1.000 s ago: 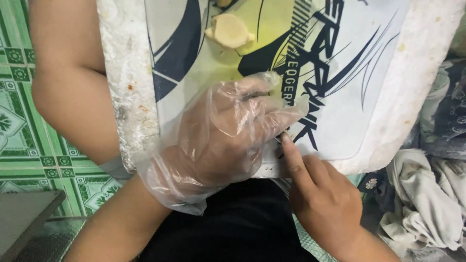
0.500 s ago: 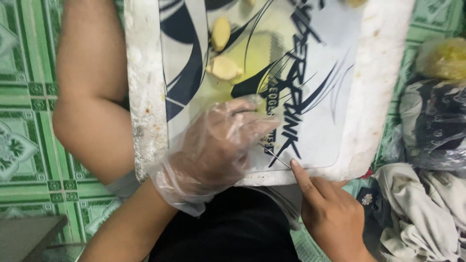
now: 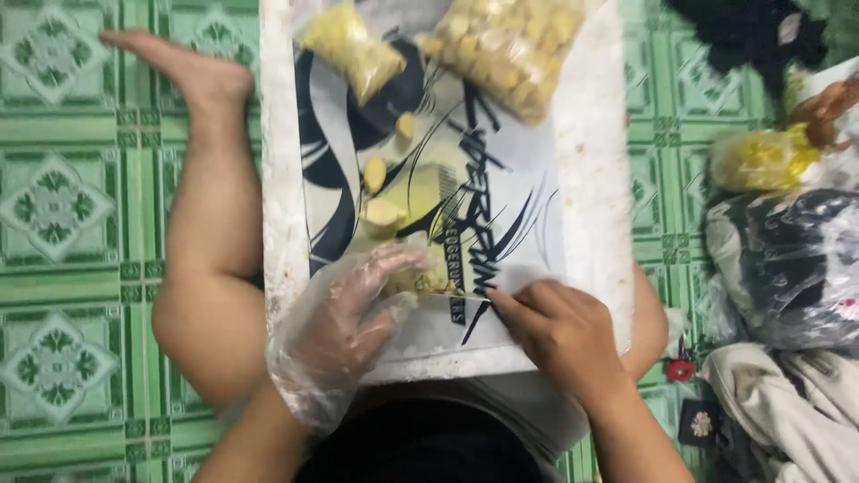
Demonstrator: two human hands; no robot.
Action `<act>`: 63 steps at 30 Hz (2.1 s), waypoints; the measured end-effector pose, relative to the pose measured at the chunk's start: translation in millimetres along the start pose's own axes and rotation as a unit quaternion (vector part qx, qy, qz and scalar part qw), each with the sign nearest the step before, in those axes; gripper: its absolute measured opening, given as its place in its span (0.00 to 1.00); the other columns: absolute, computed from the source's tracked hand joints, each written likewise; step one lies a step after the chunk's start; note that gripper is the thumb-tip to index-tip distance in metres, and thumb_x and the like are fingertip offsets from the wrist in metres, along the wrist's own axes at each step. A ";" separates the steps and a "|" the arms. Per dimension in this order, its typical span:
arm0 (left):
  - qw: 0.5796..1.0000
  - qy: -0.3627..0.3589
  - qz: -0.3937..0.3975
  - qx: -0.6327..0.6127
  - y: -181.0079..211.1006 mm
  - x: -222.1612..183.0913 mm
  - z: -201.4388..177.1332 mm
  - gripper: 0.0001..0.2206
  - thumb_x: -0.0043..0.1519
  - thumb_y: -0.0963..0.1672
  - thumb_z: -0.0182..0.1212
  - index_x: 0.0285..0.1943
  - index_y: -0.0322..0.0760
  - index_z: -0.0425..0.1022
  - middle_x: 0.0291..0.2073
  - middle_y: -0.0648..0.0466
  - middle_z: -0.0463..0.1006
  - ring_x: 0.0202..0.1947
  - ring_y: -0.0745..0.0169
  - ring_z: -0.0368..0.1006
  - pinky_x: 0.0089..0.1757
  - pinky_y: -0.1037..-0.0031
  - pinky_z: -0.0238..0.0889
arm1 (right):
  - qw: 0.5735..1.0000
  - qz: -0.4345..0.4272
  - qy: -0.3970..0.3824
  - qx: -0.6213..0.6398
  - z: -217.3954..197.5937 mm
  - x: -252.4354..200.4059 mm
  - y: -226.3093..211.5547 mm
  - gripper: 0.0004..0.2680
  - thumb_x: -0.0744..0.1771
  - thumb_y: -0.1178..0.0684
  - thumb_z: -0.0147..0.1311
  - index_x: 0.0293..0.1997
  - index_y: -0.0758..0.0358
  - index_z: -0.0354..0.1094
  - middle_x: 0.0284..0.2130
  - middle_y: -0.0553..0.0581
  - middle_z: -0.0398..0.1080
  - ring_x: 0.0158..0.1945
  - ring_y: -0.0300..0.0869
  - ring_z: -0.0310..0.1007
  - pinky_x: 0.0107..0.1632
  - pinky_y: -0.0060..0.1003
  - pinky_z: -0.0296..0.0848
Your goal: Cutting peeled ginger into small pieces using a knife on a cutting board while sitting on the floor.
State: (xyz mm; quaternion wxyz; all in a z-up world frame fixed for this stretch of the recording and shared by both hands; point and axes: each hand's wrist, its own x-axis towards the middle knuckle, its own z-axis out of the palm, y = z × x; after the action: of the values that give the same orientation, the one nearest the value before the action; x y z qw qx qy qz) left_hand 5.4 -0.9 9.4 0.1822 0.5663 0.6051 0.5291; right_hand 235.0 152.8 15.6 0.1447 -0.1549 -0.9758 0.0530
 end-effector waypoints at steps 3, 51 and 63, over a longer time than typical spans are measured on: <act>0.999 -0.032 -0.011 -0.028 -0.8 -4.6 -0.5 0.18 0.66 0.46 0.55 0.64 0.36 0.70 0.61 0.44 0.77 0.60 0.47 0.77 0.60 0.62 0.71 | 0.998 -0.039 0.037 0.010 1.1 18.5 17.3 0.10 0.63 0.58 0.63 0.47 0.55 0.79 0.29 0.47 0.70 0.28 0.41 0.67 0.31 0.37 0.64; 0.979 0.066 -0.163 0.100 -8.6 7.7 6.7 0.26 0.52 0.41 0.67 0.63 0.31 0.78 0.44 0.44 0.86 0.57 0.42 0.77 0.58 0.55 0.67 | 0.966 0.089 0.034 0.242 21.2 67.0 71.0 0.08 0.68 0.56 0.55 0.51 0.53 0.79 0.35 0.57 0.81 0.43 0.51 0.82 0.45 0.43 0.81; 0.985 -0.017 -0.130 0.117 -29.1 31.5 -9.1 0.22 0.51 0.45 0.76 0.57 0.42 0.84 0.39 0.44 0.87 0.49 0.39 0.81 0.52 0.54 0.74 | 0.960 0.125 -0.053 0.246 17.0 73.9 74.9 0.11 0.68 0.48 0.58 0.53 0.58 0.78 0.39 0.62 0.81 0.44 0.55 0.81 0.47 0.47 0.81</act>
State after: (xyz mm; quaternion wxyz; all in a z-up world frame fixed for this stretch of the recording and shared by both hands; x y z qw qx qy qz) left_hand -25.6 28.7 0.1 0.1923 0.5095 0.7278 0.4169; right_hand 184.2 246.2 7.9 0.1190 -0.2323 -0.9118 0.3170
